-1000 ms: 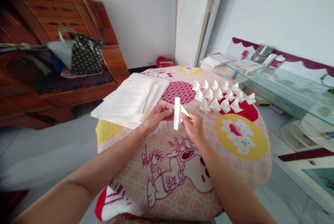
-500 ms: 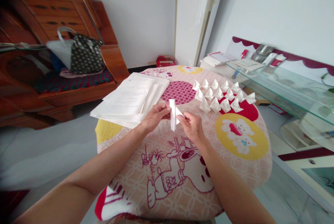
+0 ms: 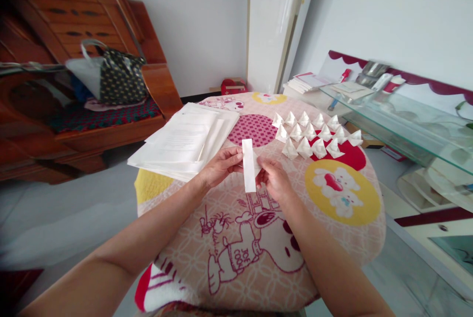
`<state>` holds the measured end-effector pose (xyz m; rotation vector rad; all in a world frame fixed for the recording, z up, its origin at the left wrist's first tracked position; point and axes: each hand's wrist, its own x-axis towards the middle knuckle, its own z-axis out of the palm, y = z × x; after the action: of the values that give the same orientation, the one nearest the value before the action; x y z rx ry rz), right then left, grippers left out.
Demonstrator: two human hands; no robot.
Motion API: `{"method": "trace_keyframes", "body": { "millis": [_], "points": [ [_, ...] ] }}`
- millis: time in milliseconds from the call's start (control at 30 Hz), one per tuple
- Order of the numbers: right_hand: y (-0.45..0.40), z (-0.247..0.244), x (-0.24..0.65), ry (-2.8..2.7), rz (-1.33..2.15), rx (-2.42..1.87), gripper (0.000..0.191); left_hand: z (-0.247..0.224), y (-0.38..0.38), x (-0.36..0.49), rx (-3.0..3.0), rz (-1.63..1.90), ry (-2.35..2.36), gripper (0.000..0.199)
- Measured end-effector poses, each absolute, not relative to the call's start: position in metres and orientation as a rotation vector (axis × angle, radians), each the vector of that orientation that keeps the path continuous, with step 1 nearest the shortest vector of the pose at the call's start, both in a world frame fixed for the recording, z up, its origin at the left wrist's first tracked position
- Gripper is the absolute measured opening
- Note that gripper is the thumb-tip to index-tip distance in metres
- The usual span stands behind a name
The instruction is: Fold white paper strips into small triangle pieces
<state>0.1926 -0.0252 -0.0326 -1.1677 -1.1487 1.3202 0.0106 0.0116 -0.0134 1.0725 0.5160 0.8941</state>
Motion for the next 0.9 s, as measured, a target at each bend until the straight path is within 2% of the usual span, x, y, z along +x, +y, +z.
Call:
{"method": "trace_keyframes", "body": {
  "millis": [333, 600, 800, 900],
  "points": [
    [-0.027, -0.031, 0.191, -1.121, 1.335, -1.141, 0.041, -0.015, 0.013, 0.01, 1.073, 0.917, 0.521, 0.041],
    [-0.036, -0.022, 0.193, -1.487, 0.712, -1.267, 0.047, -0.02, 0.016, 0.012, 1.287, 1.189, 0.745, 0.037],
    [-0.041, -0.02, 0.193, -1.619, 0.327, -1.32, 0.047, -0.013, 0.012, 0.01, 1.427, 1.111, 0.647, 0.014],
    [-0.042, -0.018, 0.193, -1.698, 0.173, -1.298, 0.043, -0.009, 0.011, 0.009, 1.454, 1.123, 0.632, 0.018]
  ]
}}
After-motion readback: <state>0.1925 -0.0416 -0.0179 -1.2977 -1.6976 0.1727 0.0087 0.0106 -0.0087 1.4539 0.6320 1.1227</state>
